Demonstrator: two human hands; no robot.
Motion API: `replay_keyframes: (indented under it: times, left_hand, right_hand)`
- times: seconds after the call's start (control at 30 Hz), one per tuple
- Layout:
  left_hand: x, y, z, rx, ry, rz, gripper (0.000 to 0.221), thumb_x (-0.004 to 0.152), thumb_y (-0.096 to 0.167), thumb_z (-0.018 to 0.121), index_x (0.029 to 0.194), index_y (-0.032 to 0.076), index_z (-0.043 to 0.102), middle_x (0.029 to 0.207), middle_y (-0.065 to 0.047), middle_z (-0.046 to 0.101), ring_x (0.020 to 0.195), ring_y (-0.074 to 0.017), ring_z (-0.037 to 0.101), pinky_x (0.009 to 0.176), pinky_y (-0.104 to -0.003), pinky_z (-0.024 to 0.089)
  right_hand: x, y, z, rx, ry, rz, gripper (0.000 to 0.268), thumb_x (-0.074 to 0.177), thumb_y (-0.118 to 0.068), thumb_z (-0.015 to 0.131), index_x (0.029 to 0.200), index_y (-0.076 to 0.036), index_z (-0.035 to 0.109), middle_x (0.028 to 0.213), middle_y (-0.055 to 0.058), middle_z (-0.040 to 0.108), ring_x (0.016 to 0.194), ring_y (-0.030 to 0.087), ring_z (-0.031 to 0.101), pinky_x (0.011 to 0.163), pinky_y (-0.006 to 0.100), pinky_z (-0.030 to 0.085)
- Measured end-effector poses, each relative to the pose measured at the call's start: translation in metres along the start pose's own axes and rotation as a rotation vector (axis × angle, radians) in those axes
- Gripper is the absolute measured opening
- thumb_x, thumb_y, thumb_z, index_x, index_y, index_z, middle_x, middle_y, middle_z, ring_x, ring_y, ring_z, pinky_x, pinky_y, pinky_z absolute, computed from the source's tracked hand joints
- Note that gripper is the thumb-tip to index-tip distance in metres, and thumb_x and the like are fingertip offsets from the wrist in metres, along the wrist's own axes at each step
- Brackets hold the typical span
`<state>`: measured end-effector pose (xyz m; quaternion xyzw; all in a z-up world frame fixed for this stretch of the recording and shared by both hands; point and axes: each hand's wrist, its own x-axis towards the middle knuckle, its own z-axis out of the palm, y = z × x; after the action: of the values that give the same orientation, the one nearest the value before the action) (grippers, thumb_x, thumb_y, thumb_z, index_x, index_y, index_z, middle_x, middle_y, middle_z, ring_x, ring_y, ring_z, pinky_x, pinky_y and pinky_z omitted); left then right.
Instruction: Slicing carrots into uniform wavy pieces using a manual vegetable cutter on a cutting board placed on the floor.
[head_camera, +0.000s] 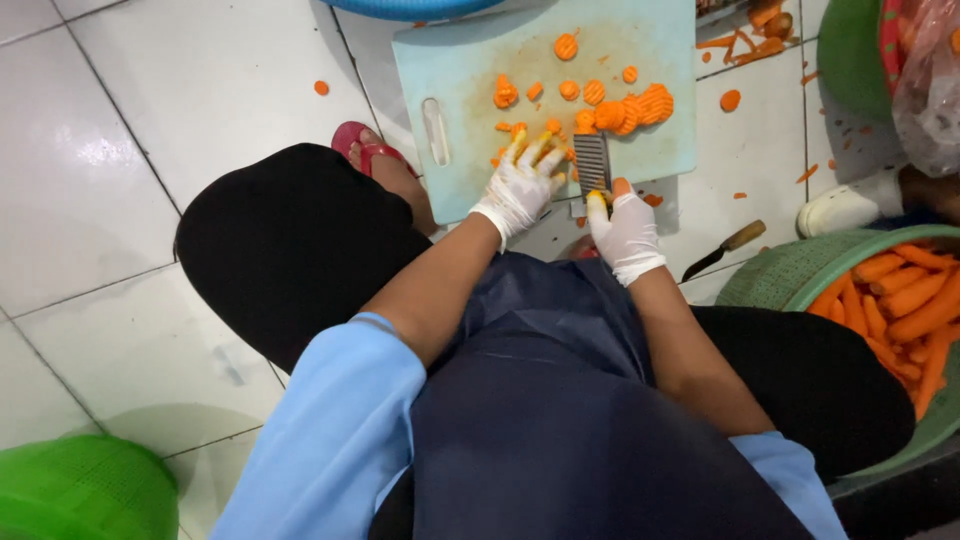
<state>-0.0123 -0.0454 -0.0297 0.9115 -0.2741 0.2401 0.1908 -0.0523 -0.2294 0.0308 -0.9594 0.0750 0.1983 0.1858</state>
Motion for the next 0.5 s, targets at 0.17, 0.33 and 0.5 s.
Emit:
replay_keyframes:
  times: [0.17, 0.33, 0.5]
  left_hand:
    - [0.002, -0.031, 0.024, 0.052, 0.060, 0.042, 0.007, 0.083, 0.025, 0.064, 0.081, 0.025, 0.057, 0.110, -0.004, 0.058, 0.114, -0.0275, 0.052, 0.104, -0.053, 0.031]
    - [0.011, -0.055, 0.036, 0.040, 0.057, 0.074, 0.012, 0.085, 0.027, 0.064, 0.084, 0.022, 0.054, 0.106, -0.004, 0.058, 0.114, -0.0247, 0.053, 0.106, -0.054, 0.030]
    - [0.021, -0.083, 0.039, -0.023, -0.270, -0.018, 0.018, 0.092, 0.024, 0.050, 0.103, 0.012, 0.058, 0.128, -0.010, 0.055, 0.130, -0.0332, 0.044, 0.111, -0.058, 0.015]
  right_hand:
    - [-0.004, -0.014, -0.012, 0.027, -0.047, 0.062, 0.043, 0.093, -0.045, 0.054, 0.111, -0.007, 0.052, 0.088, 0.025, 0.066, 0.096, 0.042, 0.063, 0.084, 0.049, 0.053]
    - [-0.004, -0.004, -0.032, 0.053, -0.040, 0.101, 0.041, 0.092, -0.046, 0.054, 0.108, -0.009, 0.051, 0.087, 0.025, 0.066, 0.096, 0.043, 0.062, 0.084, 0.051, 0.052]
    - [0.003, 0.015, -0.049, 0.287, 0.249, -0.149, 0.020, 0.088, -0.013, 0.060, 0.100, 0.003, 0.055, 0.080, 0.019, 0.062, 0.062, 0.034, 0.057, 0.057, 0.040, 0.046]
